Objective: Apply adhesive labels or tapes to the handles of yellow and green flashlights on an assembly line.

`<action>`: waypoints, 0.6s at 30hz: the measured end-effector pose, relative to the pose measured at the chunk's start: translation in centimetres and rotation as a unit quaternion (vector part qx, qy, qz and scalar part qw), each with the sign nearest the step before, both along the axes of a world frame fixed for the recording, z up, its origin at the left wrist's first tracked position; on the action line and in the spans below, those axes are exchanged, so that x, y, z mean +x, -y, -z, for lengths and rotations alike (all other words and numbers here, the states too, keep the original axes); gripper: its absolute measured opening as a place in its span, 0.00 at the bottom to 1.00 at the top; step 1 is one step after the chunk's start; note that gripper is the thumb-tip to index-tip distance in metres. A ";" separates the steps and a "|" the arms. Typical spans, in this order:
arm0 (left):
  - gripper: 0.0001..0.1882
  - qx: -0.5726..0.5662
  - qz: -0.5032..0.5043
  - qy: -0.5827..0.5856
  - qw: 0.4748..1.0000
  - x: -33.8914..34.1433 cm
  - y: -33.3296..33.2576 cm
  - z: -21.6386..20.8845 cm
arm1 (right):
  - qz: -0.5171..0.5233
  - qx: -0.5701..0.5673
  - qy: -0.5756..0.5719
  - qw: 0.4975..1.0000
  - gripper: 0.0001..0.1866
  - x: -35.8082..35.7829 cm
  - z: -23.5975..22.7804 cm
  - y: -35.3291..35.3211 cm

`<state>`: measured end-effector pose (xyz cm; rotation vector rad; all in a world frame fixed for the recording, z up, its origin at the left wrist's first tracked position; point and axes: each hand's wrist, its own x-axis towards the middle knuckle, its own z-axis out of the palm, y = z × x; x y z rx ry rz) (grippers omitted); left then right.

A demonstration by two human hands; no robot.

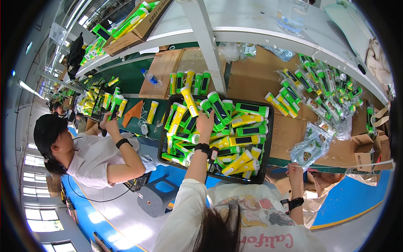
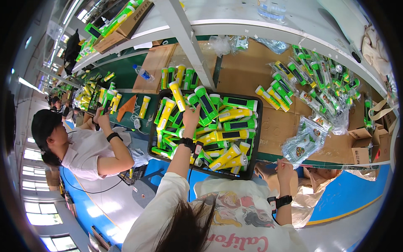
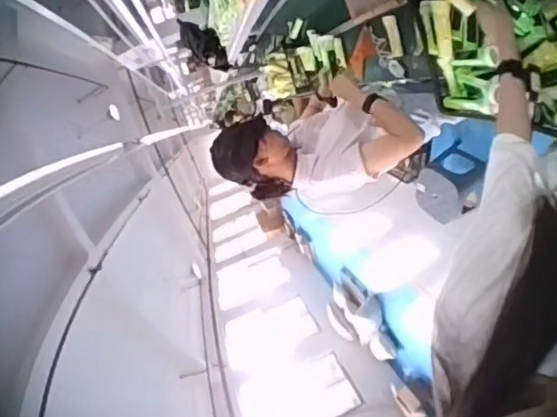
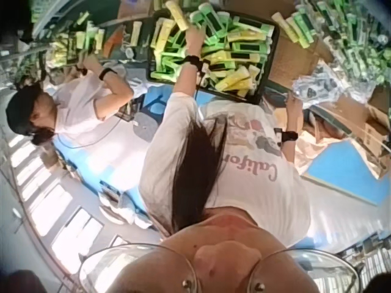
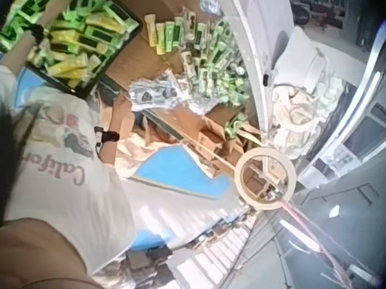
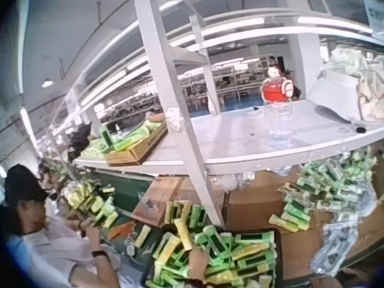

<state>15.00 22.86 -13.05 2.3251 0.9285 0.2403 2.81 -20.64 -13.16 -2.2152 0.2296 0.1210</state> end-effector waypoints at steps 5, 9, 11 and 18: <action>0.36 -0.139 -0.035 0.141 0.980 1.8 -2.3 3.1 | 0.004 0.022 -0.017 1.000 0.13 -0.8 -2.3 -4.2; 0.30 -0.291 -0.094 0.161 0.938 0.6 -1.4 -0.5 | 0.026 0.077 0.013 0.997 0.12 -0.9 -2.6 -5.5; 0.24 -0.473 -0.004 0.312 0.824 -1.5 -2.7 -0.4 | 0.035 0.108 0.036 0.993 0.12 -0.2 -2.7 -6.3; 0.18 -0.761 0.017 0.291 0.580 -6.5 4.1 -8.0 | 0.063 0.326 0.048 0.942 0.07 3.4 -8.9 -12.8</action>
